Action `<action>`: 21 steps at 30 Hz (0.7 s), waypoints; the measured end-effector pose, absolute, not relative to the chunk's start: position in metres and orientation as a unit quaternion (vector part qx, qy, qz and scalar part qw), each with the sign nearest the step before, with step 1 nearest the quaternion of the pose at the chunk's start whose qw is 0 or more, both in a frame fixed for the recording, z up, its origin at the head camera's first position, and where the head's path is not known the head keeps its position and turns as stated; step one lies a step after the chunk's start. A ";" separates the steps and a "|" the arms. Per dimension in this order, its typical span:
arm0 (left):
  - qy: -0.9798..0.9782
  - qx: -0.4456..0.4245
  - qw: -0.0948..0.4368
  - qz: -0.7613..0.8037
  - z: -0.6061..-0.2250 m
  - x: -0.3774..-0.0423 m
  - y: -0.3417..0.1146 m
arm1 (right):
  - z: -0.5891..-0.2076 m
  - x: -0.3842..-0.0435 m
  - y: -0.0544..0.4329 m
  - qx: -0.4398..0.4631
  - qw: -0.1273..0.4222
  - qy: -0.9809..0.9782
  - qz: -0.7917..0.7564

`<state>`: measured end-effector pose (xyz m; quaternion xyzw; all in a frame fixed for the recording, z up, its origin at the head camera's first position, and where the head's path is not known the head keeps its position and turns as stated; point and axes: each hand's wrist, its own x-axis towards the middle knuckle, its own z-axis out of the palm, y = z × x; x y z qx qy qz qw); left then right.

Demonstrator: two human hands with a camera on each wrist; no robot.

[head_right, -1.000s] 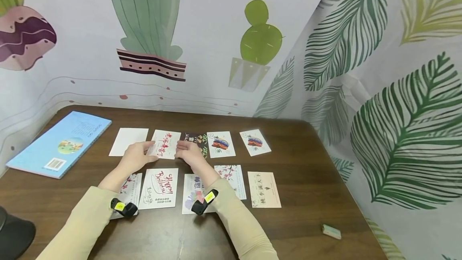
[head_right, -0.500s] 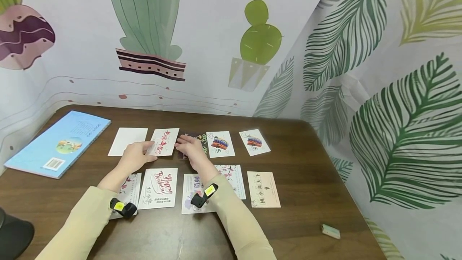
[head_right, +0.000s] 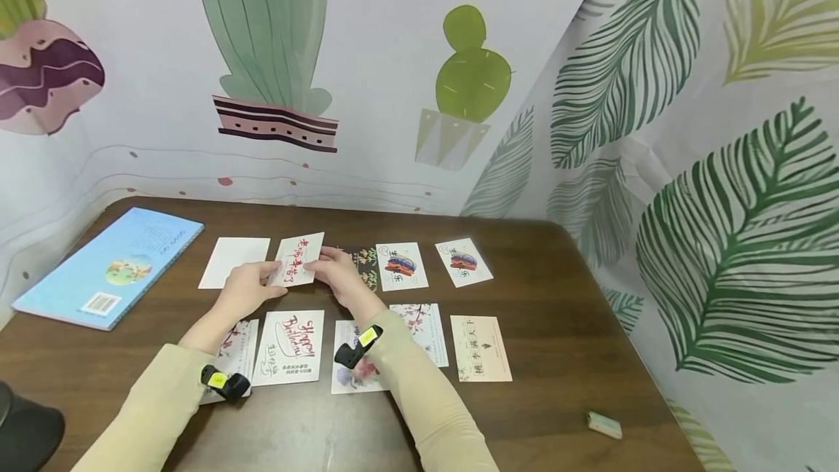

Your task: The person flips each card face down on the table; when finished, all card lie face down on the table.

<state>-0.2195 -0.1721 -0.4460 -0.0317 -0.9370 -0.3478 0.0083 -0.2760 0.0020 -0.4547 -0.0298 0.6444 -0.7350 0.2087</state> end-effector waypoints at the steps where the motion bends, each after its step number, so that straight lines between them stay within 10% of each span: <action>1: -0.937 -0.032 0.010 -0.348 -0.446 -0.219 -0.172 | -0.456 -0.276 0.000 -0.035 0.211 0.646 -0.733; 21: -0.919 -0.036 0.049 -0.390 -0.430 -0.216 -0.171 | -0.454 -0.272 0.003 -0.052 0.191 0.666 -0.719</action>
